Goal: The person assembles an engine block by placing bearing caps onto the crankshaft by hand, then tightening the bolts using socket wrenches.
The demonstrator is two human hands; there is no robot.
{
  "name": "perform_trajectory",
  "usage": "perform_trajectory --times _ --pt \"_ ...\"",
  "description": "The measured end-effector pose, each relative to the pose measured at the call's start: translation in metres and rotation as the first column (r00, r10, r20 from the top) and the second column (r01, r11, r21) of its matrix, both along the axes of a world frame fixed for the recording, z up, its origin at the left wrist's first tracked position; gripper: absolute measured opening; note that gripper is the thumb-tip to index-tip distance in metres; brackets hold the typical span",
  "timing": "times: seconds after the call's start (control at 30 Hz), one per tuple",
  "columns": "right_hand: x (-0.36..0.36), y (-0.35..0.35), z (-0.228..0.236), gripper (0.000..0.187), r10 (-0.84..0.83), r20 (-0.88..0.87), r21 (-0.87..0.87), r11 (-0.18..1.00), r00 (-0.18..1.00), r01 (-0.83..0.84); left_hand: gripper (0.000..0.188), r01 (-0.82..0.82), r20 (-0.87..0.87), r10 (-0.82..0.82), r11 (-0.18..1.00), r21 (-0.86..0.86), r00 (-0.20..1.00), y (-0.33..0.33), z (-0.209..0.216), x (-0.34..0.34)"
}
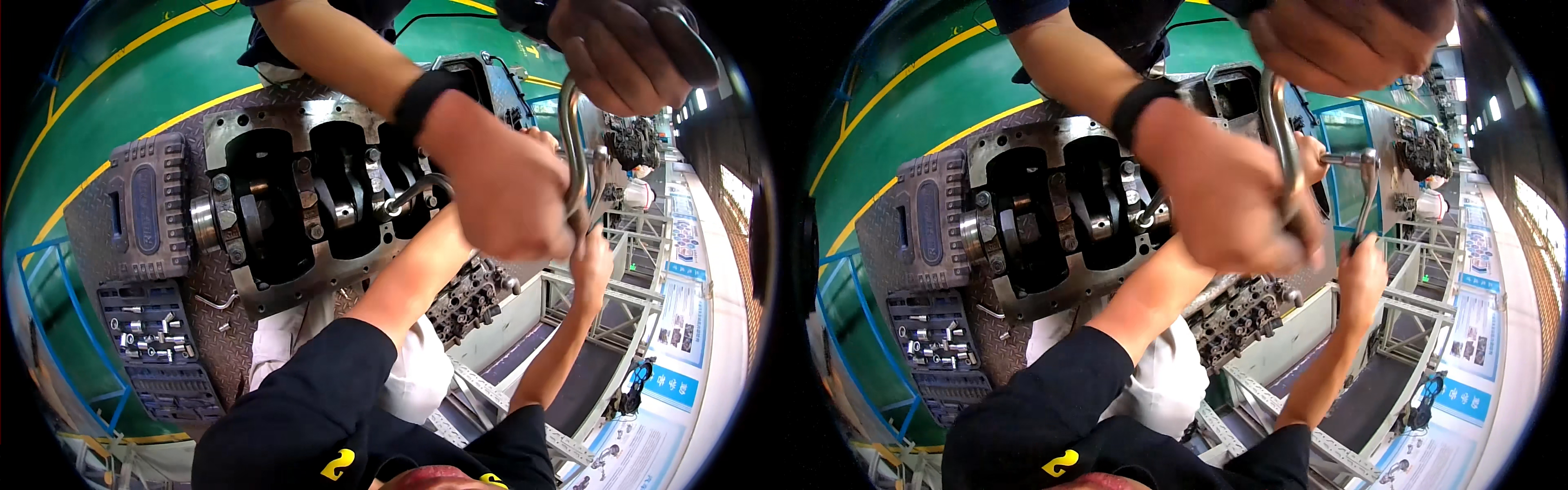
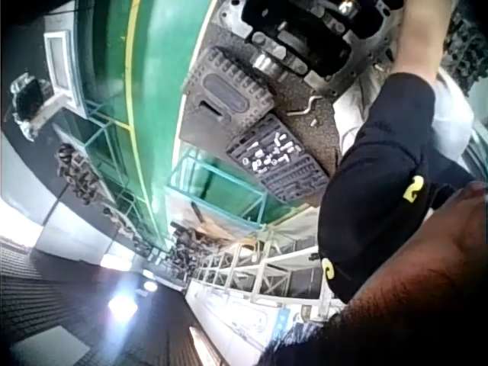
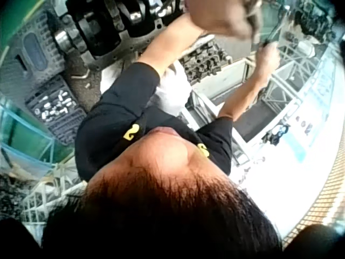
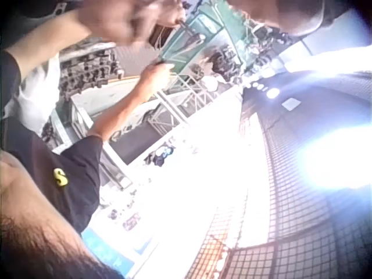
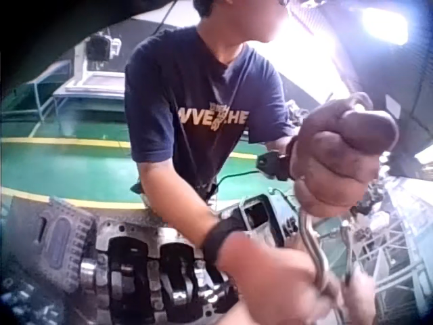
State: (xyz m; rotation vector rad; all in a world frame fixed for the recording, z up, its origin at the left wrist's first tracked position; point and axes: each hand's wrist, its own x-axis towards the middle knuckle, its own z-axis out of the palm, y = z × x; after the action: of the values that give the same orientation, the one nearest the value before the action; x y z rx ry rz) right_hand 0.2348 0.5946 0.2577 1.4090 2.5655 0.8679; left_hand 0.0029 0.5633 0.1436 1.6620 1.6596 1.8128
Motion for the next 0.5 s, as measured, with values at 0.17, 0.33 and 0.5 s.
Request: perform_trajectory --times 0.17,0.33,0.5 --pt "0.013 0.158 -0.034 0.049 0.272 -0.309 -0.057 0.951 0.911 -0.304 0.023 0.197 0.262 -0.13 0.948 -0.248 0.956 0.064 -0.007 0.02" --pt "-0.023 0.146 -0.02 0.04 0.291 -0.381 -0.196 0.902 0.877 -0.385 0.027 0.136 0.2 -0.11 0.983 -0.121 0.974 0.071 -0.028 0.019" --pt "-0.04 0.053 0.038 0.041 0.081 -0.161 -0.308 0.943 0.984 -0.128 0.034 0.054 0.274 -0.035 0.997 -0.06 0.961 0.059 -0.016 0.004"
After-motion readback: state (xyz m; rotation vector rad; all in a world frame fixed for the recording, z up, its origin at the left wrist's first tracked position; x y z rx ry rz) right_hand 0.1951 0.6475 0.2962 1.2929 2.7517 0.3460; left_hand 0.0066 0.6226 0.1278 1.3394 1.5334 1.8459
